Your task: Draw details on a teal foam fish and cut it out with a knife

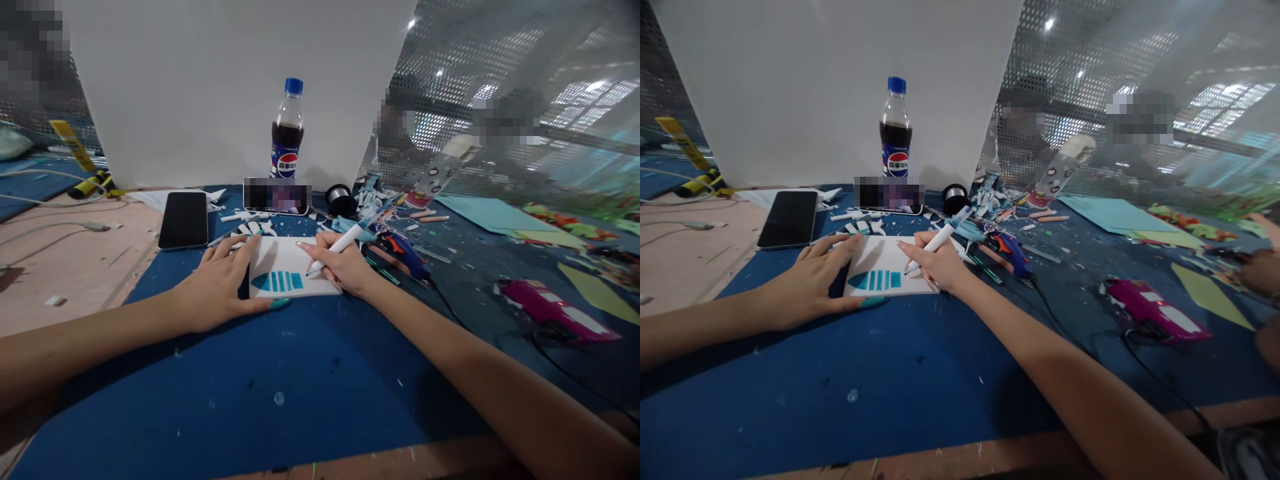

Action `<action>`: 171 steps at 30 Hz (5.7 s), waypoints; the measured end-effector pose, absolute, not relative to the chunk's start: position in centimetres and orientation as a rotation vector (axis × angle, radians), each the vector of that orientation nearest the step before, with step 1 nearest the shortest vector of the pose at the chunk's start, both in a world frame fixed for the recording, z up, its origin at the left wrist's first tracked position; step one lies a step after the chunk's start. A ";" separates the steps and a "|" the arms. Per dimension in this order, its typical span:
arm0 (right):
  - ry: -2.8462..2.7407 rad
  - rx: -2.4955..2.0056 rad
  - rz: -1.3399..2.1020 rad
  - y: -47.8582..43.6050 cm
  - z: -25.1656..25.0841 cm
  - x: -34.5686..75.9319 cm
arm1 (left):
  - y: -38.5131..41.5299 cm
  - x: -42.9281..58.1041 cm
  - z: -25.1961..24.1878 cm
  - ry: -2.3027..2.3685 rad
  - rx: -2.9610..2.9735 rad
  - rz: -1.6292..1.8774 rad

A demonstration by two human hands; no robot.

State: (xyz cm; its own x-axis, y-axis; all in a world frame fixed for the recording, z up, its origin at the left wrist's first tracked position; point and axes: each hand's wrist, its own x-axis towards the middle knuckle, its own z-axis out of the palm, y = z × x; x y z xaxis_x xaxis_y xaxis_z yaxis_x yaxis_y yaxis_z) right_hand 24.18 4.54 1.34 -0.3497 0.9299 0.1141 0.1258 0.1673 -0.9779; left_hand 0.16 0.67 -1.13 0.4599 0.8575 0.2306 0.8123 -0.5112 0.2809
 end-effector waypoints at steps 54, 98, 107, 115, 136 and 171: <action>-1.836 -0.983 1.114 2.1 1.6 22.9 | 0.4 0.1 -1.1 1.428 2.583 0.494; -1.698 -1.007 1.247 3.0 1.9 22.7 | 0.5 0.2 -1.0 1.420 2.592 0.504; -1.811 -0.969 1.164 3.4 1.3 22.2 | 0.5 0.2 -1.0 1.424 2.580 0.490; -1.805 -1.021 1.186 3.1 1.7 22.1 | 0.4 0.2 -1.1 1.420 2.589 0.497; -1.819 -0.969 1.168 3.4 1.5 22.3 | 0.3 0.6 -0.1 1.430 2.551 0.402; -1.852 -1.030 1.153 3.4 1.5 22.4 | 0.2 0.6 0.0 1.451 2.555 0.383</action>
State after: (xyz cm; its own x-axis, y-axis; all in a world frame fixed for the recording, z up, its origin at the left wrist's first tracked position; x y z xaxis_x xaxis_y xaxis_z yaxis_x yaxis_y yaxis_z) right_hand 22.44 3.45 1.47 -0.4272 0.8907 0.1557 0.2535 0.2832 -0.9249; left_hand 0.62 0.21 0.04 0.4909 0.8608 0.1345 0.8149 -0.5082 0.2787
